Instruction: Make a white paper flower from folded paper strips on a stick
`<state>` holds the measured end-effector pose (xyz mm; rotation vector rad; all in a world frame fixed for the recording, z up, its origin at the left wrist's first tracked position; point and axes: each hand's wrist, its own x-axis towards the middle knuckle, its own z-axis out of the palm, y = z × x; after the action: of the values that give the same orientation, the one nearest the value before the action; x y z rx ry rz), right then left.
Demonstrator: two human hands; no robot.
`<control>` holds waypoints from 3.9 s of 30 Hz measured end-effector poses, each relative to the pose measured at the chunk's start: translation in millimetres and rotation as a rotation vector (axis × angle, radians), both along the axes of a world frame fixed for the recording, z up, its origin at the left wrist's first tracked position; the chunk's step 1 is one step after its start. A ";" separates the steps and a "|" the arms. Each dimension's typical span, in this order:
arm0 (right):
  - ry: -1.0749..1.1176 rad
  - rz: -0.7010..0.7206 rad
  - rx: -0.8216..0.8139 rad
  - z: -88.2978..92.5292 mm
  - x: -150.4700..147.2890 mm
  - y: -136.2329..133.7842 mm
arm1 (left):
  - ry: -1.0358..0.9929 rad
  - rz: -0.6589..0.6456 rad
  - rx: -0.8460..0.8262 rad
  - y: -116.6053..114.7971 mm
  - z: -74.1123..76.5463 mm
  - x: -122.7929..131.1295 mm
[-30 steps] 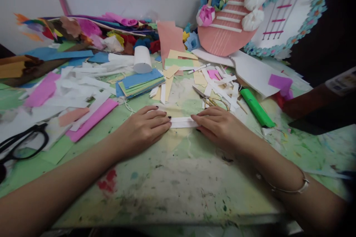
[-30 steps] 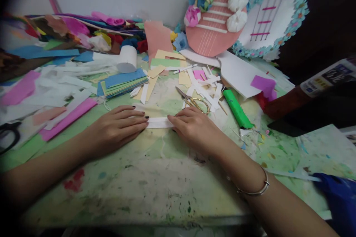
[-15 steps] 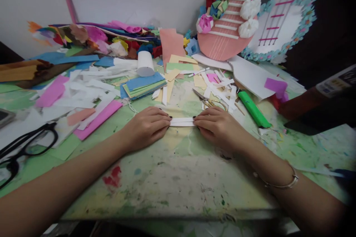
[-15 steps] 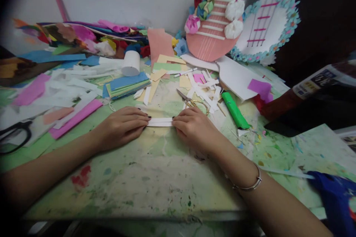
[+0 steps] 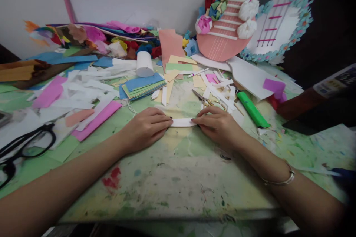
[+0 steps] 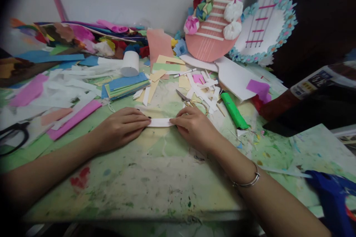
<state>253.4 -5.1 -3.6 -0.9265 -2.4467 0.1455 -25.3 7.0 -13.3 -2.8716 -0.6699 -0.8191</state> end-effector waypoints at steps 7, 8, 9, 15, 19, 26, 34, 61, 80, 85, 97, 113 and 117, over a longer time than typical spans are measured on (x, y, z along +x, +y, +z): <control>0.075 0.023 -0.117 4.0 -0.5 3.4 | -0.086 -0.010 -0.132 1.3 1.8 0.6; 0.077 0.014 -0.148 3.9 -0.3 4.2 | -0.122 -0.016 -0.162 2.0 2.5 1.0; 0.083 0.002 -0.181 3.6 0.1 5.2 | -0.156 -0.016 -0.201 2.8 3.0 1.4; 0.118 -0.116 -0.299 1.7 -3.5 11.9 | -0.271 0.131 -0.494 6.7 3.4 3.0; 0.073 -0.219 -0.270 0.5 -12.3 13.7 | -0.266 0.224 -0.587 5.8 7.0 8.0; 0.106 -0.284 -0.275 -3.3 -17.5 15.3 | -0.164 0.349 -0.547 7.4 8.1 13.8; 0.115 -0.239 -0.294 -3.1 -12.4 13.9 | -0.092 0.340 -0.488 7.5 2.9 12.5; 0.397 -0.062 -0.441 -0.3 -5.9 1.1 | -0.248 0.168 -0.580 0.2 10.5 0.4; 0.766 -0.187 -0.691 6.3 -15.4 -7.4 | -0.260 0.118 -0.682 -5.3 19.3 2.6; 0.745 -0.118 -0.739 6.3 -18.8 -9.2 | -0.228 0.158 -0.664 -8.6 15.7 5.1; 0.694 -0.181 -0.615 7.6 -22.0 -11.8 | -0.245 0.174 -0.681 -12.2 13.6 8.7; 0.713 -0.101 -0.685 8.6 -35.7 -21.8 | -0.204 0.148 -0.631 -24.8 21.6 19.9; 0.664 -0.089 -0.695 9.4 -38.3 -23.9 | -0.218 0.135 -0.609 -27.0 20.3 22.4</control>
<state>215.1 -29.0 5.8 -1.0351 -1.7275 1.1290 -2.9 -20.1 7.0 -3.2175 -1.3271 -1.0721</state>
